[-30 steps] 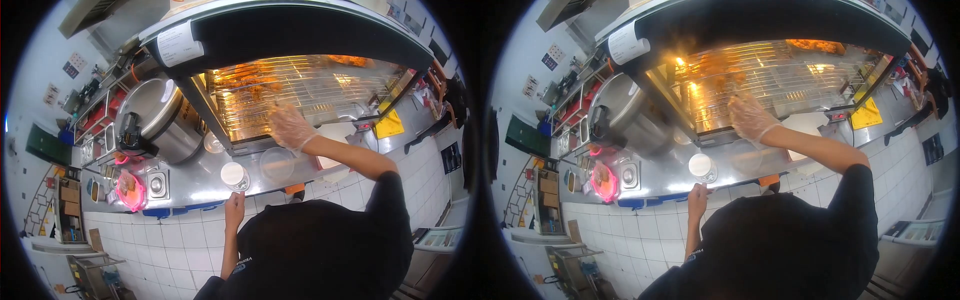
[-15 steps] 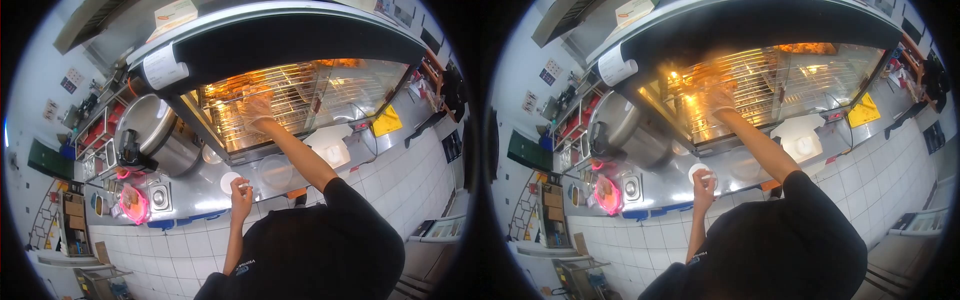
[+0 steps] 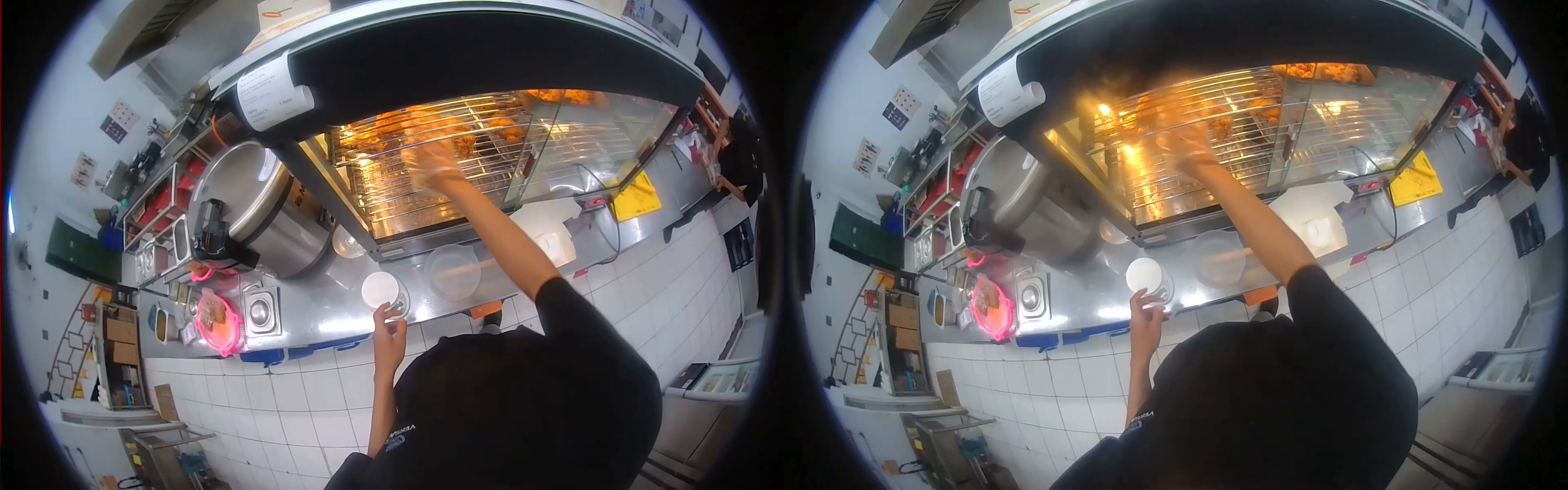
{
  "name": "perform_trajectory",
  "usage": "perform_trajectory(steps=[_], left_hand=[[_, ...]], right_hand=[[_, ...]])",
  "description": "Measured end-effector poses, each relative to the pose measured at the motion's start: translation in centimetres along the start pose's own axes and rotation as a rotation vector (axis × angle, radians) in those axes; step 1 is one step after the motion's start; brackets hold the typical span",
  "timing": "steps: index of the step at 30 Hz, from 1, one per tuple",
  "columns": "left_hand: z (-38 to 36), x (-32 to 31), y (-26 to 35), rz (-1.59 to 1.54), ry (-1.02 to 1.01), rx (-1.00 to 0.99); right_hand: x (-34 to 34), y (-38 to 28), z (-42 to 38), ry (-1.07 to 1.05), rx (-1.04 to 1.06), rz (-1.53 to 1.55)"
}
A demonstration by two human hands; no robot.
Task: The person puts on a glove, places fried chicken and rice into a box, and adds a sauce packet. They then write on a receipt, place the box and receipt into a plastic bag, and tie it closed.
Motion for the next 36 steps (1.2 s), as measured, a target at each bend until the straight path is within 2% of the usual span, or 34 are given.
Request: perform_trajectory(steps=[3, 5, 6, 11, 15, 18, 19, 21, 23, 25, 27, 29, 32, 33, 35, 36], left_hand=[[0.7, 0.0, 2.5, 0.067, 0.004, -0.095], [0.9, 0.1, 5.1, 0.174, 0.021, -0.183], [0.9, 0.2, 5.6, 0.159, 0.039, -0.158], [-0.6, 0.8, 3.6, 0.029, 0.081, -0.054], [-1.5, 0.4, 0.1, 0.036, 0.018, -0.027], [-1.6, 0.1, -1.3, -0.032, -0.016, -0.057], [-1.5, 0.1, -1.1, -0.019, -0.006, -0.039], [-0.9, 0.1, -1.0, -0.004, -0.007, -0.042], [-0.6, 0.1, -0.2, 0.046, 0.001, -0.026], [0.0, -0.4, -0.1, 0.032, -0.032, -0.012], [0.5, -1.1, 0.6, 0.003, -0.072, -0.001], [0.9, -1.6, 1.8, 0.015, -0.092, -0.023], [0.8, -2.0, 2.2, 0.011, -0.088, -0.014], [0.8, -2.1, 1.4, 0.015, -0.089, -0.007], [0.5, -1.7, -0.7, 0.004, -0.089, 0.021], [0.4, -1.8, -1.8, -0.018, -0.086, 0.033]], right_hand=[[-3.9, -0.2, 2.8, -0.249, -0.064, 0.180], [-5.5, 0.2, 4.4, -0.333, -0.126, 0.243], [-6.1, 0.6, 5.2, -0.352, -0.142, 0.259], [-7.4, 2.2, 5.0, -0.342, -0.208, 0.362], [-7.6, 3.7, 3.0, -0.262, -0.246, 0.482], [-8.3, 3.4, 0.1, -0.325, -0.228, 0.545], [-6.7, 2.4, -0.6, -0.384, -0.183, 0.497], [-2.8, -0.3, -1.3, -0.579, 0.032, 0.169], [2.6, -2.6, -1.5, -0.593, 0.092, 0.123], [6.0, -3.6, -1.5, -0.439, -0.016, 0.373], [5.8, -5.2, -1.3, -0.390, 0.076, 0.348], [5.7, -5.3, -1.0, -0.429, 0.021, 0.303], [5.1, -4.0, -0.7, -0.279, -0.128, 0.362], [3.2, -3.6, -0.6, -0.585, -0.253, 0.353], [0.2, -4.1, -0.6, -0.718, -0.264, 0.298], [0.0, -3.6, -0.6, -0.708, -0.333, 0.316]])
Point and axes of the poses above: each hand's wrist, its own z-axis towards the middle knuckle, its own x-axis out of the back of the hand, y = z × x, the point moved 8 cm from there along z, towards the middle knuckle, and after that the axes turned 4 degrees about -z, right-handed, at the moved point
